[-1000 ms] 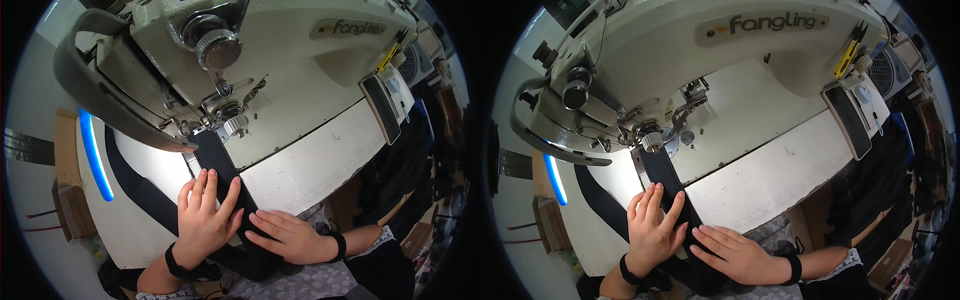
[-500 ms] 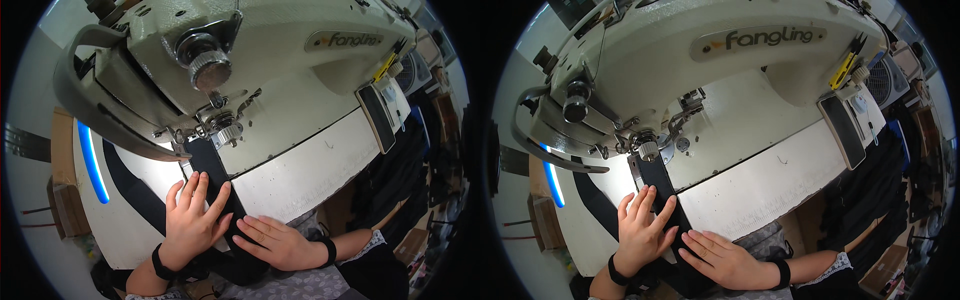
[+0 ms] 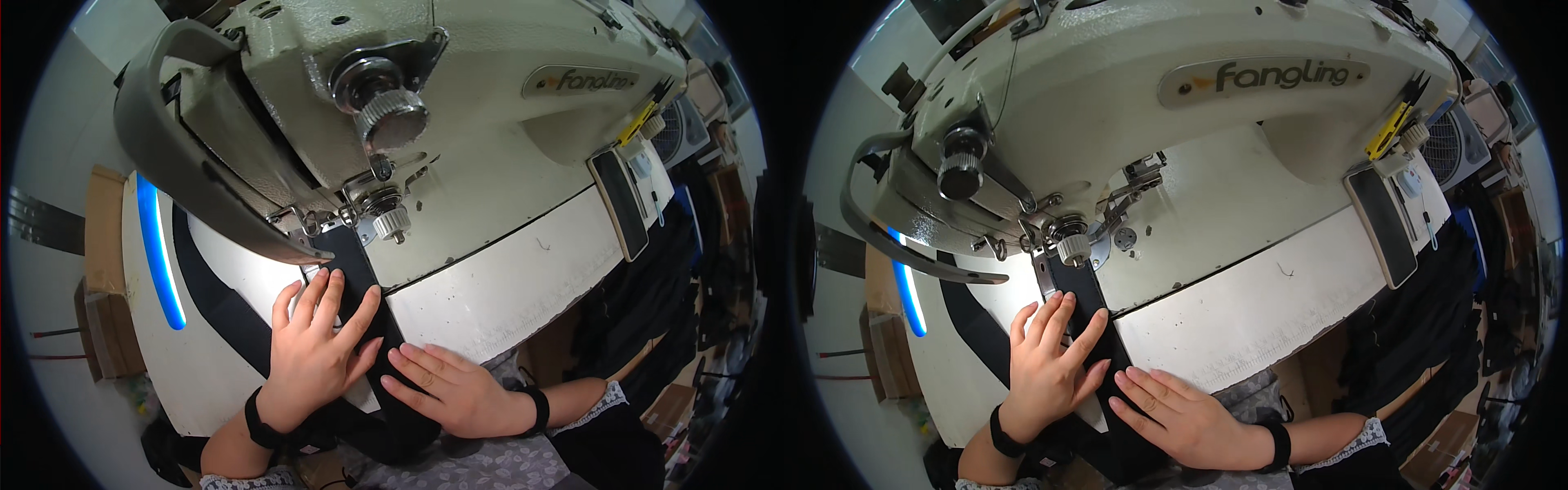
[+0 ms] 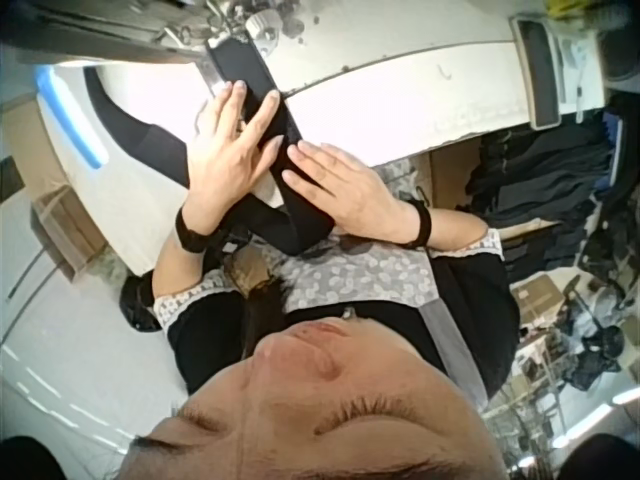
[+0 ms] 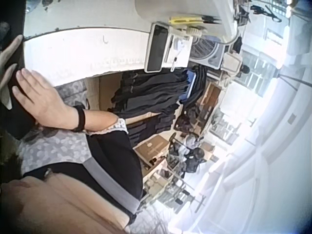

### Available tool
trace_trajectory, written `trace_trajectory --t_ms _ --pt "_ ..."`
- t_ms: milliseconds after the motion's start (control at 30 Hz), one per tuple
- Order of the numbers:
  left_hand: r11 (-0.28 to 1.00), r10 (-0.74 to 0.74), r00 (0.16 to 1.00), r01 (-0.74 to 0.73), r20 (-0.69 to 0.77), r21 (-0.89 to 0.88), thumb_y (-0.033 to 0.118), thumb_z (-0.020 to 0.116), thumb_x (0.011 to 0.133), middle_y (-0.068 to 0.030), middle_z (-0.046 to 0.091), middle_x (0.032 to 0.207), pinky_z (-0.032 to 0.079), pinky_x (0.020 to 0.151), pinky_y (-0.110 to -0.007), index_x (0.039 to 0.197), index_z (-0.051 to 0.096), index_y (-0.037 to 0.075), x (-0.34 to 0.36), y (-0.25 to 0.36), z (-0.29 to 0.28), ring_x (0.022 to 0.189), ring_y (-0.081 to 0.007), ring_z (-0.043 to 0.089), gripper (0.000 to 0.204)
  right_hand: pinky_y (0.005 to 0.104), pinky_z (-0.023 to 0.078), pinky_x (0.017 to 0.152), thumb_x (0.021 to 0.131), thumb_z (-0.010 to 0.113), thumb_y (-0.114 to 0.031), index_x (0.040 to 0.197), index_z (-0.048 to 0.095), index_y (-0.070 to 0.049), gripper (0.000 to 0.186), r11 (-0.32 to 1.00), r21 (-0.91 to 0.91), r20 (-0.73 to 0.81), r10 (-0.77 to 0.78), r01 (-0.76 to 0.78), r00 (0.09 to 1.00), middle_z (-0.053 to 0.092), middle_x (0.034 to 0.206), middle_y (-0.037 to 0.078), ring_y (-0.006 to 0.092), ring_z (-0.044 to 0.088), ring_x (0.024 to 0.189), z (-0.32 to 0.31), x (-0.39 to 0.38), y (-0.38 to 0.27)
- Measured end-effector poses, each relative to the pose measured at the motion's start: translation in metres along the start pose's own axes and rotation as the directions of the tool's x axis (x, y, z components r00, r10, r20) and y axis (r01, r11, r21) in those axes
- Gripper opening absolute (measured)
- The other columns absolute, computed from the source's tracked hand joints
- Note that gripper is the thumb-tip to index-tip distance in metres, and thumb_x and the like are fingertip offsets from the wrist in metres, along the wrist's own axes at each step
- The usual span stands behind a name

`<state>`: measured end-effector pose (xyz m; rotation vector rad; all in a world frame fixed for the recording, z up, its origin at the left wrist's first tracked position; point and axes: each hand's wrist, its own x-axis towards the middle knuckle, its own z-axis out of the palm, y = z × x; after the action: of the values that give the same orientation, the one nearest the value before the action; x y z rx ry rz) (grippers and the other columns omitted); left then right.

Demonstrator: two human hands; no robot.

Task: The person aligns a black webbing strap under the presser foot of a sewing machine and sews a straight seam along its length. After sewing, the person uses a yellow utility knife to trim the excess thread from the strap.

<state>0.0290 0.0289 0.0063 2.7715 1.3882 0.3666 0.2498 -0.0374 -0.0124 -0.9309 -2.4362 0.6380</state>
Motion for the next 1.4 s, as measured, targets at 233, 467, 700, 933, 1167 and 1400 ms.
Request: trace_trajectory --t_ms 233,467,700,933,1167,1400 --pt "1.0 -0.022 0.999 0.023 0.03 -0.01 0.035 0.073 0.077 -0.0206 0.054 0.131 0.031 0.107 -0.052 0.132 0.061 0.017 0.001 -0.004 0.003 0.125 -0.0347 0.05 0.06 0.0419 0.037 0.112 0.085 0.05 -0.01 0.132 0.053 0.002 0.049 1.0 -0.023 0.025 -0.009 0.009 1.0 0.048 0.143 0.023 0.033 0.047 0.134 -0.002 0.006 0.004" --pt "1.0 -0.023 0.999 0.024 0.027 -0.017 0.034 0.073 0.076 -0.0203 0.054 0.131 0.03 0.108 -0.053 0.133 0.06 0.017 0.006 -0.011 0.005 0.126 -0.0348 0.049 0.06 0.0415 0.036 0.113 0.085 0.049 -0.011 0.132 0.053 0.003 0.049 0.999 -0.037 0.032 -0.016 0.017 0.999 0.048 0.142 0.024 0.0325 0.047 0.135 -0.004 0.012 0.009" --pt "0.999 -0.009 1.0 0.009 0.007 0.034 0.035 0.074 0.077 -0.0206 0.057 0.128 0.036 0.099 -0.05 0.131 0.062 0.019 0.014 -0.019 0.004 0.121 -0.0331 0.054 0.057 0.0413 0.036 0.113 0.086 0.049 -0.013 0.132 0.053 0.004 0.048 0.998 -0.062 0.035 -0.018 0.02 0.999 0.049 0.142 0.024 0.0329 0.047 0.135 -0.005 0.021 0.012" --pt "1.0 -0.009 1.0 0.009 0.001 0.016 0.035 0.074 0.077 -0.0206 0.058 0.126 0.036 0.104 -0.055 0.131 0.062 0.019 0.018 -0.028 0.006 0.122 -0.0349 0.053 0.057 0.0415 0.037 0.112 0.088 0.048 -0.013 0.132 0.053 0.004 0.048 0.996 -0.083 0.045 -0.022 0.026 0.999 0.049 0.141 0.025 0.0344 0.047 0.134 -0.004 0.03 0.014" --pt "1.0 0.003 1.0 -0.003 0.003 0.0 0.035 0.073 0.078 -0.0209 0.058 0.124 0.036 0.104 -0.054 0.131 0.062 0.018 0.023 -0.039 0.008 0.119 -0.0361 0.053 0.057 0.0428 0.037 0.111 0.088 0.048 -0.013 0.133 0.051 0.005 0.049 0.994 -0.105 0.039 -0.017 0.021 0.999 0.047 0.142 0.026 0.0351 0.046 0.135 -0.002 0.038 0.018" --pt "1.0 0.0 1.0 0.0 0.009 -0.015 0.035 0.07 0.081 -0.0194 0.057 0.12 0.041 0.098 -0.049 0.131 0.062 0.019 0.029 -0.048 0.007 0.114 -0.035 0.053 0.054 0.0441 0.036 0.112 0.086 0.05 -0.011 0.134 0.05 0.006 0.051 0.994 -0.11 0.024 -0.018 0.021 1.0 0.047 0.142 0.026 0.0359 0.046 0.135 -0.002 0.046 0.022"
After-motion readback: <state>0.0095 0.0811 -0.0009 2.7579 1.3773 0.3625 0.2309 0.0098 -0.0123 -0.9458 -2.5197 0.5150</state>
